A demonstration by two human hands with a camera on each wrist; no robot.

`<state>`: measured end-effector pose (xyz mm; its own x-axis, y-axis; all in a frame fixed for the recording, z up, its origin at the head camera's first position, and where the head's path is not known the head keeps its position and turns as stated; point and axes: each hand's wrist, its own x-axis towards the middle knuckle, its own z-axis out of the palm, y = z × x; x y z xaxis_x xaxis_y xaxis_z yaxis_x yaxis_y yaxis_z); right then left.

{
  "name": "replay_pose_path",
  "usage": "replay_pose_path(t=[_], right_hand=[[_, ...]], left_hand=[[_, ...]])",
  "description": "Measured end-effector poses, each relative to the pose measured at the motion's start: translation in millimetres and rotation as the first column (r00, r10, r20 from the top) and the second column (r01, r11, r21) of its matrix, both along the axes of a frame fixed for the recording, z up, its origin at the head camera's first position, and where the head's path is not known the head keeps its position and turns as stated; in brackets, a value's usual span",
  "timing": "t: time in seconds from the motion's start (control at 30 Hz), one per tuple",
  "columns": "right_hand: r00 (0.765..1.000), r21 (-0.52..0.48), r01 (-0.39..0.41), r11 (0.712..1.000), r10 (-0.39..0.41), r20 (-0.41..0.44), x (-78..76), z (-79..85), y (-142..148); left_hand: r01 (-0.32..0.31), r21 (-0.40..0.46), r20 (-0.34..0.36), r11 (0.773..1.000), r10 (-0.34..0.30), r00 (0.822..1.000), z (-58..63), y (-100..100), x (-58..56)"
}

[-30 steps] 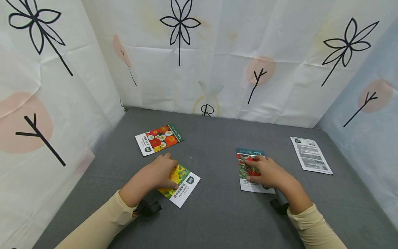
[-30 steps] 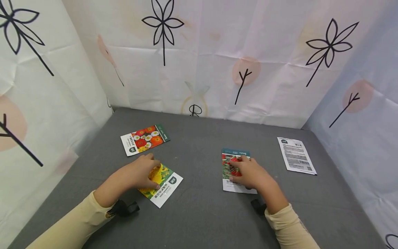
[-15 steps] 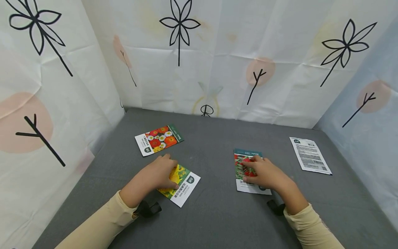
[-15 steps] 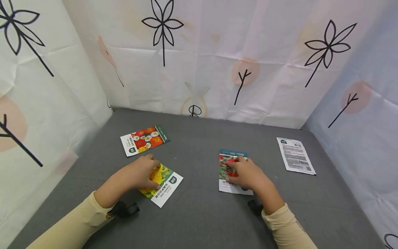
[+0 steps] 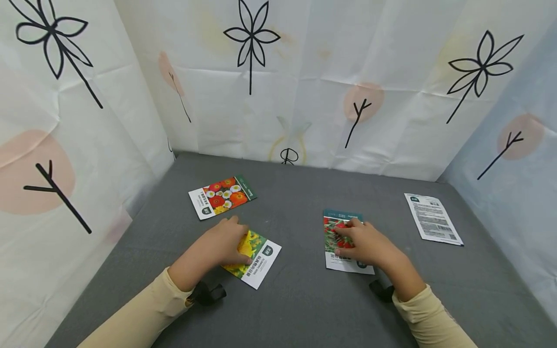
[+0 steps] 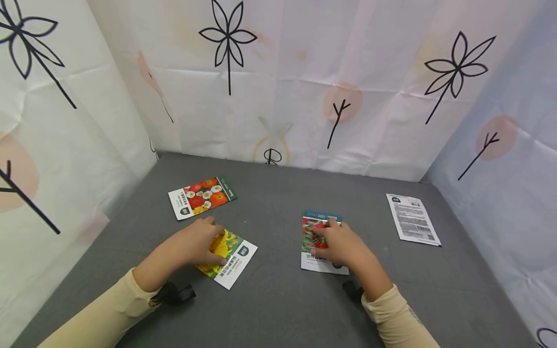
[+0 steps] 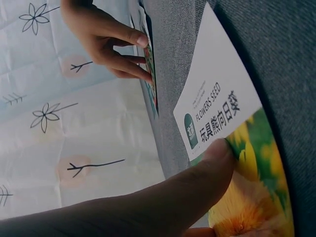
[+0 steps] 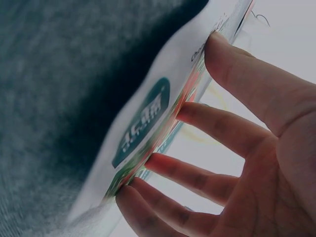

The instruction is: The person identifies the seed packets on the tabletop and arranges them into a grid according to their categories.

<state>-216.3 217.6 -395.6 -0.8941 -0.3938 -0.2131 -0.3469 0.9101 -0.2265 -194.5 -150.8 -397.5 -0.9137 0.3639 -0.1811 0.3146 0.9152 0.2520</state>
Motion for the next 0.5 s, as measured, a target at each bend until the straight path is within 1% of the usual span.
replay_pose_path(t=[0.17,0.33,0.5], right_hand=[[1.0,-0.009,0.01,1.0,-0.01,0.002,0.5,0.2,-2.5],[1.0,-0.001,0.027,1.0,-0.027,0.015,-1.5,-0.1,-5.0],[1.0,0.003,0.022,1.0,-0.022,0.016,-3.2,-0.4,-5.1]], left_hand=[[0.009,-0.041,-0.038,0.999,-0.01,0.999,-1.3,2.5,-0.9],[0.024,-0.056,-0.079,0.998,-0.029,0.996,-2.8,1.4,-1.2],[0.022,-0.052,-0.07,0.998,-0.026,0.997,-3.3,-0.7,-1.5]])
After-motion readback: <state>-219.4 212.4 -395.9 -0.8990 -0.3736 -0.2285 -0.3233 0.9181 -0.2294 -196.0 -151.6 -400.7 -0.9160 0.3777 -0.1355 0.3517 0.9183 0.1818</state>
